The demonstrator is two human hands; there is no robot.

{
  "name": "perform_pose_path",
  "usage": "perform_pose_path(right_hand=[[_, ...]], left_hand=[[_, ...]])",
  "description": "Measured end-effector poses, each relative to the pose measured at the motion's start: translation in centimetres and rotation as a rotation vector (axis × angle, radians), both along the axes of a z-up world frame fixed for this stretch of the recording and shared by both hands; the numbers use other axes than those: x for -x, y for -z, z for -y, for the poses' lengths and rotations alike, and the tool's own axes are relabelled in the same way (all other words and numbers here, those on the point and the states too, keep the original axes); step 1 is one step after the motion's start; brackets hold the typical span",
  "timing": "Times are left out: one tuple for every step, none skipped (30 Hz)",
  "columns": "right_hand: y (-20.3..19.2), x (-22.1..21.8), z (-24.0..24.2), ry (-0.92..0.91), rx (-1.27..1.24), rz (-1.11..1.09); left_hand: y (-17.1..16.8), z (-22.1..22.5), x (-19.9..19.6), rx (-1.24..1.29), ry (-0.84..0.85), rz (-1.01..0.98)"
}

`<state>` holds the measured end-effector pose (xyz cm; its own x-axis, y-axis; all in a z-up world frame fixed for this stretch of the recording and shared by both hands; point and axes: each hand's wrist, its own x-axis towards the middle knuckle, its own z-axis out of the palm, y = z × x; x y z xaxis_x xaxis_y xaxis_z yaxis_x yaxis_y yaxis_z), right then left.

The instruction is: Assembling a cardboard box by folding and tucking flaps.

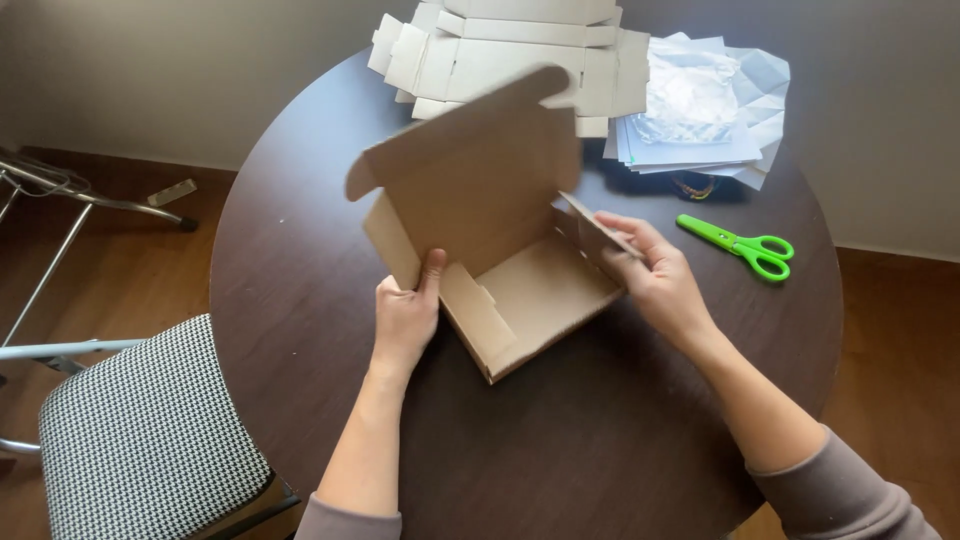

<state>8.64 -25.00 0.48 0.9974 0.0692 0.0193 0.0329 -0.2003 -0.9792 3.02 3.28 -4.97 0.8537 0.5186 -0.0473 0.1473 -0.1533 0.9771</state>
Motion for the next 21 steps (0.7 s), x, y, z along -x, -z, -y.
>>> perform_pose_path(right_hand=[[-0.4,0.4,-0.5,-0.033,0.067,-0.022],[-0.7,0.8,-1.0,-0.065,0.134,-0.044],[-0.9,0.9,-1.1,-0.065,0.135,-0.044],[-1.0,1.0,-1.2,-0.068,0.171,-0.055],[-1.1,1.1,-1.4,-0.073,0.206,-0.067],[-1.9,1.3,-1.4,-0.075,0.207,-0.069],[-2.7,1.6,-1.5,-0.092,0.252,-0.083],[-3.4,1.9,-1.6,-0.109,0.298,-0.097],[-3.6,2.0,-1.7,-0.112,0.296,-0.098],[-3.8,2.0,-1.8,-0.120,0.326,-0.095],[-3.9,2.1,-1.9,-0.127,0.356,-0.093],[-4.5,2.3,-2.1,-0.130,0.354,-0.095],[-5.1,2.4,-2.3,-0.123,0.360,-0.127],[-5.7,2.5,-2.6,-0.116,0.366,-0.158],[-5.6,2.4,-2.5,-0.119,0.364,-0.159],[-5.4,2.2,-2.4,-0.115,0.435,-0.142],[-5.2,2.0,-2.3,-0.111,0.506,-0.126],[-5.1,1.5,-2.2,-0.114,0.505,-0.128],[-5.0,1.1,-2.0,-0.139,0.540,-0.125],[-4.8,0.7,-1.9,-0.164,0.576,-0.121],[-5.1,0.5,-2.2,-0.166,0.576,-0.122]], left_hand=[[2.3,-0.3,-0.5,-0.011,0.013,0.023],[4.6,-0.6,-0.9,-0.021,0.026,0.047],[4.1,-0.5,-0.8,-0.020,0.027,0.047],[3.8,-0.3,-0.7,-0.033,0.017,0.055],[3.4,-0.2,-0.5,-0.047,0.004,0.060],[3.6,-0.2,-0.7,-0.047,0.002,0.059],[3.9,-0.3,-0.9,-0.059,0.006,0.073],[4.1,-0.3,-1.0,-0.071,0.010,0.087],[3.8,-0.2,-0.8,-0.073,0.007,0.086],[3.4,-0.1,-0.7,-0.079,0.010,0.095],[3.1,0.0,-0.5,-0.085,0.013,0.104],[3.0,0.1,-0.5,-0.087,0.011,0.101],[3.0,0.1,-0.6,-0.088,0.009,0.110],[3.0,0.1,-0.6,-0.089,0.006,0.120],[2.8,0.2,-0.5,-0.092,0.004,0.118],[2.6,0.2,-0.3,-0.085,0.005,0.127],[2.5,0.3,-0.2,-0.077,0.008,0.135],[2.6,0.3,-0.3,-0.079,0.006,0.132],[2.7,0.2,-0.4,-0.077,0.009,0.135],[2.8,0.2,-0.4,-0.075,0.012,0.139],[1.3,0.3,-0.1,-0.075,0.011,0.137]])
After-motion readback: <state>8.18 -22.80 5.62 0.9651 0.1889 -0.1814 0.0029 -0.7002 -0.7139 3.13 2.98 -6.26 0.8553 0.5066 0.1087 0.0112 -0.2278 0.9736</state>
